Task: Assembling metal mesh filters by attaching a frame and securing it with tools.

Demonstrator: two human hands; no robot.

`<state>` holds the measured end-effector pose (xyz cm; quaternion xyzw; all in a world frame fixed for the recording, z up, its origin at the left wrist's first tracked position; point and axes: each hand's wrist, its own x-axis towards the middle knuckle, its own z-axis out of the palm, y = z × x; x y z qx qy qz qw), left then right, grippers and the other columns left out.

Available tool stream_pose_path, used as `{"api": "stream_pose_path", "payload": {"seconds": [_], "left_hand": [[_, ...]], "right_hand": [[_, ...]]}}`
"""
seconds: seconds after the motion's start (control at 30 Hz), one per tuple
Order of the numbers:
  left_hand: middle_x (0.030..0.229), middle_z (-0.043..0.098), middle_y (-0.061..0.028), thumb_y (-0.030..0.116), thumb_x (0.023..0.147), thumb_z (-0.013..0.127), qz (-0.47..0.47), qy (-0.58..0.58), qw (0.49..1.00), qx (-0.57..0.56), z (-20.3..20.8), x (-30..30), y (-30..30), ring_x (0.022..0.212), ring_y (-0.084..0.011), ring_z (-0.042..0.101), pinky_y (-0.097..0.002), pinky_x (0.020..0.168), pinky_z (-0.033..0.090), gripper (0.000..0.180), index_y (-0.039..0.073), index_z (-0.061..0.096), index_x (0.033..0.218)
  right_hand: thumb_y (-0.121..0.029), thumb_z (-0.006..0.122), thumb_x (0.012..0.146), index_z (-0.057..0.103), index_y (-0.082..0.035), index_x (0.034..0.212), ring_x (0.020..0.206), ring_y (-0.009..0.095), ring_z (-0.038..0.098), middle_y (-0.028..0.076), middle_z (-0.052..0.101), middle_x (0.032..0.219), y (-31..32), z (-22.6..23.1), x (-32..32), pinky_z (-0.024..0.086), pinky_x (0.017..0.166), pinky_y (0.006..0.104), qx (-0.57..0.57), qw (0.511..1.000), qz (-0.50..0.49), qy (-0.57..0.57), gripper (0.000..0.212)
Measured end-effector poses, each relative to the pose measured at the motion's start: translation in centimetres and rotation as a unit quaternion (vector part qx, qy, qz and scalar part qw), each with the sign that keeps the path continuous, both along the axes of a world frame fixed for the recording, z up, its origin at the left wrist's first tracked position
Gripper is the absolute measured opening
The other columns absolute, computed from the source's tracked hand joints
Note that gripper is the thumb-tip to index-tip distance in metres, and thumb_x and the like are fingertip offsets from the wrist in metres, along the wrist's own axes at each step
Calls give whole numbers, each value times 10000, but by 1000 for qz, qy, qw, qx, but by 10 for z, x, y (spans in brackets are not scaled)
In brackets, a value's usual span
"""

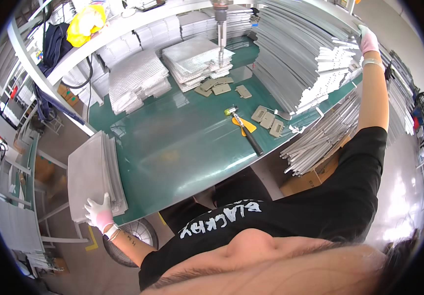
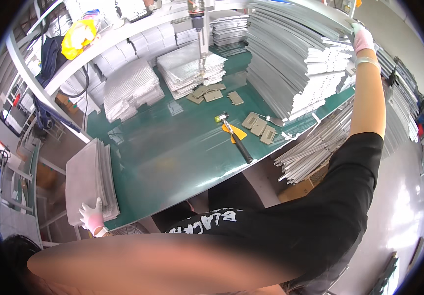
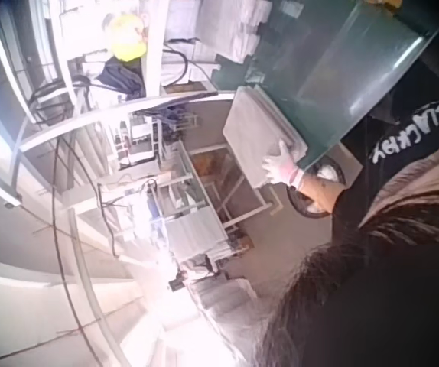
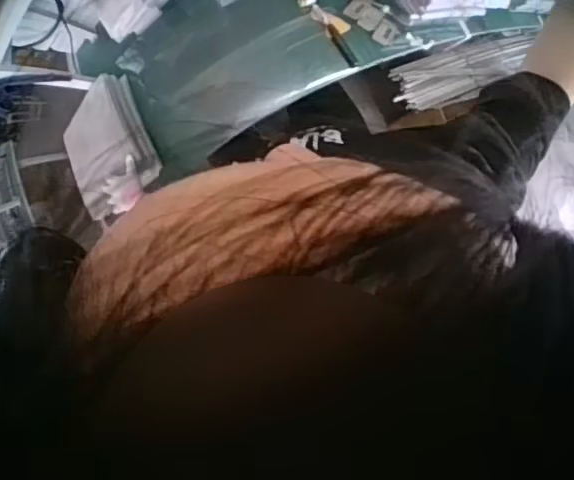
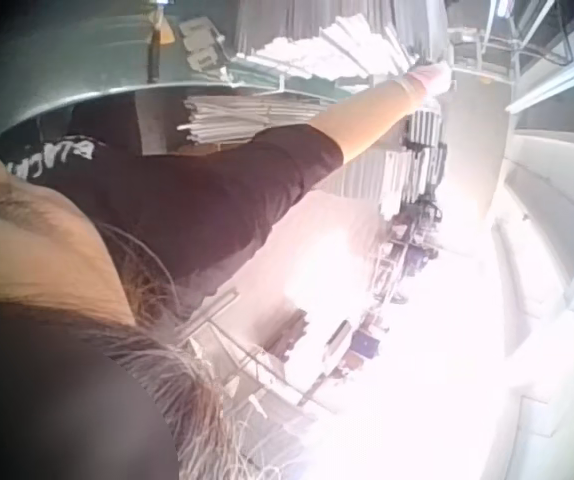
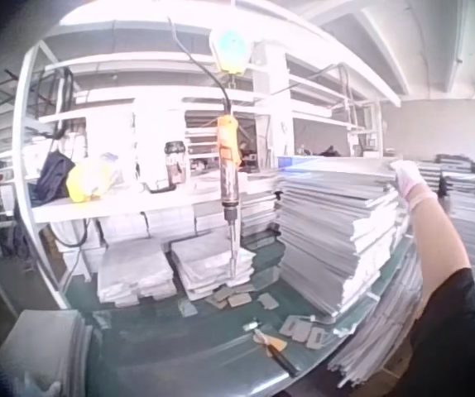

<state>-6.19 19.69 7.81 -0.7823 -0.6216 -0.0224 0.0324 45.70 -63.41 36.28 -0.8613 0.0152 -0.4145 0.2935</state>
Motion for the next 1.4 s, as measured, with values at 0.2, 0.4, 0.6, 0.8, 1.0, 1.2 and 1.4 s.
{"api": "stream_pose_path", "payload": {"seconds": [0.2, 0.4, 0.6, 0.8, 1.0, 1.2, 1.4], "left_hand": [[1397, 451, -325, 688, 782, 624, -107, -10, 991, -73, -5, -32, 24, 1246, -418, 521, -458, 1016, 448, 1027, -39, 348, 1452], [1132, 646, -299, 692, 797, 607, -188, 82, 976, -67, 26, -19, 43, 1112, -399, 617, -468, 937, 495, 941, -18, 456, 1397], [982, 684, -114, 485, 922, 596, -182, -421, 878, -139, 125, -91, 32, 808, -182, 627, -321, 723, 503, 679, -11, 503, 1376], [1060, 668, -163, 448, 690, 816, -540, -134, 828, 65, 113, -15, -117, 889, -251, 669, -361, 772, 526, 881, -15, 498, 1369], [784, 700, -183, 703, 814, 565, -536, 81, 818, -192, 8, 95, -201, 745, -350, 704, -439, 701, 552, 790, -36, 580, 1092], [1193, 613, -193, 508, 837, 651, -540, -70, 829, -129, -41, 134, -159, 1141, -335, 571, -441, 942, 462, 628, 25, 543, 1224], [1517, 351, -183, 512, 849, 628, -478, -81, 873, -40, -104, 121, -106, 1421, -374, 276, -525, 1176, 176, 804, 19, 389, 1438]], "right_hand": [[-426, 523, 934, 665, 63, 1062, 896, 236, 595, 161, 700, 982, 7, 11, 12, 433, 875, 369, 23, 994, 43, 101, 525], [-512, 489, 926, 623, 54, 1188, 1206, 387, 559, 259, 607, 1255, -25, 22, -6, 393, 1037, 380, -202, 952, -163, 160, 639], [-272, 574, 974, 611, 0, 1256, 1101, 312, 642, 208, 657, 1191, 159, -68, -158, 485, 942, 366, -179, 954, -52, -237, 394], [57, 587, 775, 568, 22, 1254, 954, 325, 644, 193, 649, 1125, 299, -229, -255, 512, 854, 424, -212, 911, 310, -168, 480], [-236, 655, 826, 480, -30, 1366, 1335, 457, 368, 265, 423, 1422, 460, -346, -280, 269, 1119, 531, -169, 846, 493, 114, 604], [-325, 589, 848, 486, -114, 1402, 1407, 444, 288, 218, 366, 1501, 496, -381, -222, 179, 1137, 628, -379, 732, 522, 219, 602], [-298, 623, 840, 548, -51, 1310, 1355, 417, 370, 272, 382, 1456, 586, -316, -133, 268, 1111, 579, -241, 830, 502, -21, 536]]}}
